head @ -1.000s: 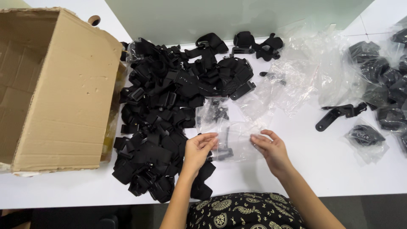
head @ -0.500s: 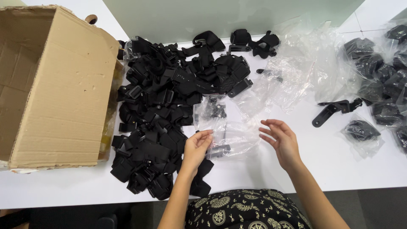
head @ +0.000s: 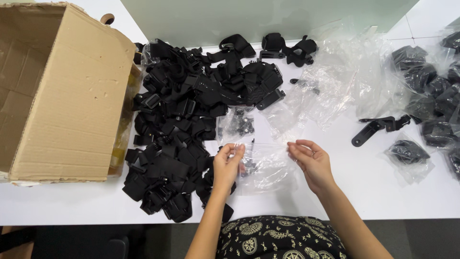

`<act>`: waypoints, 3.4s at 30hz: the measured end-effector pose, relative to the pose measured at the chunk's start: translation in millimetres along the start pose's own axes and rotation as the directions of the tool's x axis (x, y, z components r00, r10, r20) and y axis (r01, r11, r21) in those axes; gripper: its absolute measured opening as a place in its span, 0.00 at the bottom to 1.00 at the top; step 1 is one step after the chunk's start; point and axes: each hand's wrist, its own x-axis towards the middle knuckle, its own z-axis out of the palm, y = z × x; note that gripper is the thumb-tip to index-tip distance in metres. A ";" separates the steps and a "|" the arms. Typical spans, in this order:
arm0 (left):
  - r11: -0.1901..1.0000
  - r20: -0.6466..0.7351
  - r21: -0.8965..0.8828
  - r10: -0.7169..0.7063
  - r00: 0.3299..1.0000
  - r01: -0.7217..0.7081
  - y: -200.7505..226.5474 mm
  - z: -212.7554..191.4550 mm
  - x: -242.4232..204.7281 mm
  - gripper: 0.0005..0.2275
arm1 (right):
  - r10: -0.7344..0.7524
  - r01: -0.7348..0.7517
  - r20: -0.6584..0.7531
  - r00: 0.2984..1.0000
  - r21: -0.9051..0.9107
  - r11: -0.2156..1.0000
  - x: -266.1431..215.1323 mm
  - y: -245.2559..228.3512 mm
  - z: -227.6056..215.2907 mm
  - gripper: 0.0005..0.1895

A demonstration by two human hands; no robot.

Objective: The person picks black camera mounts from a pile on a white table, places each into a clear plastic bag, and puts the sealed bags into a cardboard box. The person repeats this process for several mounts throughout the clip.

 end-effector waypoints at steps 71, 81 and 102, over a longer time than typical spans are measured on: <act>0.732 -0.191 0.645 0.434 0.880 -0.220 -36.0 144.0 -45.3 0.07 | -0.171 0.327 0.286 0.943 -0.893 0.310 -2.3 -39.4 -79.2 0.12; 0.863 -0.078 0.460 0.276 0.958 -0.211 -31.4 143.8 -47.7 0.08 | -0.233 0.388 0.310 0.922 -0.719 0.577 -8.4 -38.8 -70.1 0.11; 0.474 0.210 0.753 0.484 0.849 -0.456 -22.1 135.6 -51.1 0.19 | -0.340 0.569 0.535 0.774 -0.822 0.002 -22.1 -46.1 -55.3 0.25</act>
